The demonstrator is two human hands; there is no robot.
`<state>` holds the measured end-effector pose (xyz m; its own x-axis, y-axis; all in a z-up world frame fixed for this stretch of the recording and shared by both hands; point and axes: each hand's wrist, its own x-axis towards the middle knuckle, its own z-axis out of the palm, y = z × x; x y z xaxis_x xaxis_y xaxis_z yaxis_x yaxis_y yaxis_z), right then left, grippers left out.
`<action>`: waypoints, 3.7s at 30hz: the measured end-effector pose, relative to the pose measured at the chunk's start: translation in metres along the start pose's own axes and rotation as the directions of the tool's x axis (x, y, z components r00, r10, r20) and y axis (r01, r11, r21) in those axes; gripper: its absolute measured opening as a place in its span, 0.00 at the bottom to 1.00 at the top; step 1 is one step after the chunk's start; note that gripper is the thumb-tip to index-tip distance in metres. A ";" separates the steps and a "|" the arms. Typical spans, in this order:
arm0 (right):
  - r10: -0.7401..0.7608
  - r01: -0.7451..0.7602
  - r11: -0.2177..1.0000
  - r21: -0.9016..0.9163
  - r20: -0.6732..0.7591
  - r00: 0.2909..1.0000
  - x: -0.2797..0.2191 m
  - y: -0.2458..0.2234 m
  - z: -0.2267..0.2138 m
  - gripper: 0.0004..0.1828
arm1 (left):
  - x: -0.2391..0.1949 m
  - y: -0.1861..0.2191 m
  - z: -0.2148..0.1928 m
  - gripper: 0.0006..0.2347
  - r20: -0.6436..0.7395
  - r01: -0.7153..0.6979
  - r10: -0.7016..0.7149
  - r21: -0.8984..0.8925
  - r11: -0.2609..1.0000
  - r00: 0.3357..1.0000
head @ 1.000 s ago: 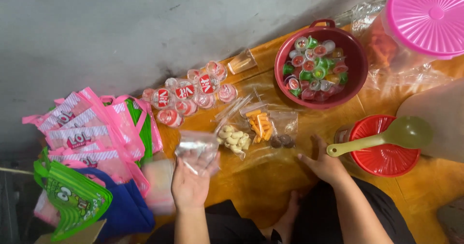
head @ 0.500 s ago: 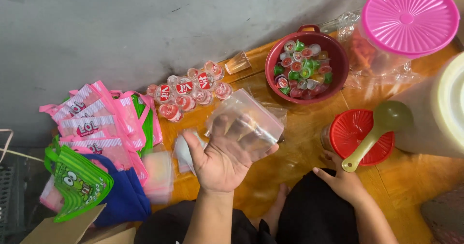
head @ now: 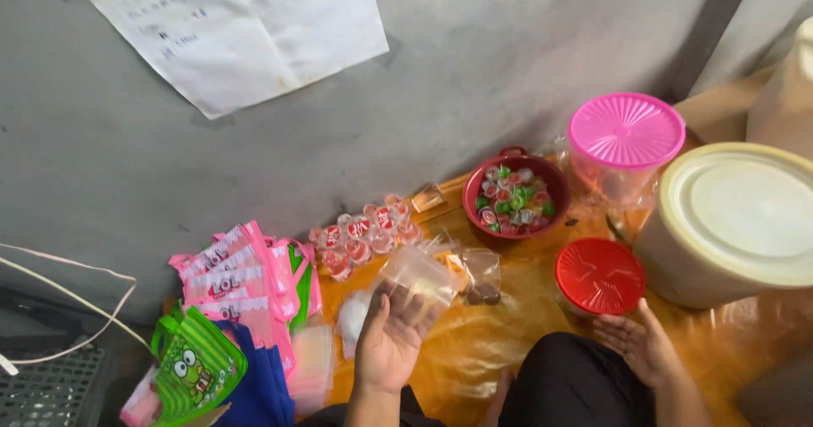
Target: The person sits on the floor and packs various snacks into small clear plastic bags. They scoop cookies and cashews using a plastic spoon, add candies by hand, and place the filled bags into a green reusable shopping bag.
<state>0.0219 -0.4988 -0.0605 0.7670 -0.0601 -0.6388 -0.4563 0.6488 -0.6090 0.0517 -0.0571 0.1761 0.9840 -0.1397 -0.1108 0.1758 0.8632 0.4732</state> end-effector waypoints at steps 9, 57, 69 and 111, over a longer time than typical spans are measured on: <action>-0.488 0.071 0.752 -0.656 -0.481 0.728 0.025 0.025 0.061 0.23 | -0.048 0.012 -0.077 0.19 -0.351 0.033 -0.037 -0.020 0.999 0.935; -0.100 0.707 0.289 -0.645 0.714 0.693 -0.071 0.131 0.260 0.05 | -0.074 -0.044 -0.181 0.03 -0.494 0.431 -0.054 0.695 0.576 0.868; 0.210 0.610 0.294 -0.736 0.673 0.709 -0.098 0.107 0.274 0.05 | -0.084 -0.043 -0.175 0.22 -0.219 0.392 -0.345 0.707 0.589 0.913; -0.323 0.162 -0.265 -0.951 0.246 0.914 0.243 -0.066 0.209 0.34 | -0.028 -0.035 -0.208 0.39 -0.225 0.314 -0.222 0.746 0.587 0.949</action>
<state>0.3328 -0.3971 -0.0775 0.9593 -0.0781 -0.2715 -0.1836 -0.9027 -0.3891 0.0118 0.0174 -0.0196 0.8880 -0.2147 -0.4066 0.4342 0.1010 0.8951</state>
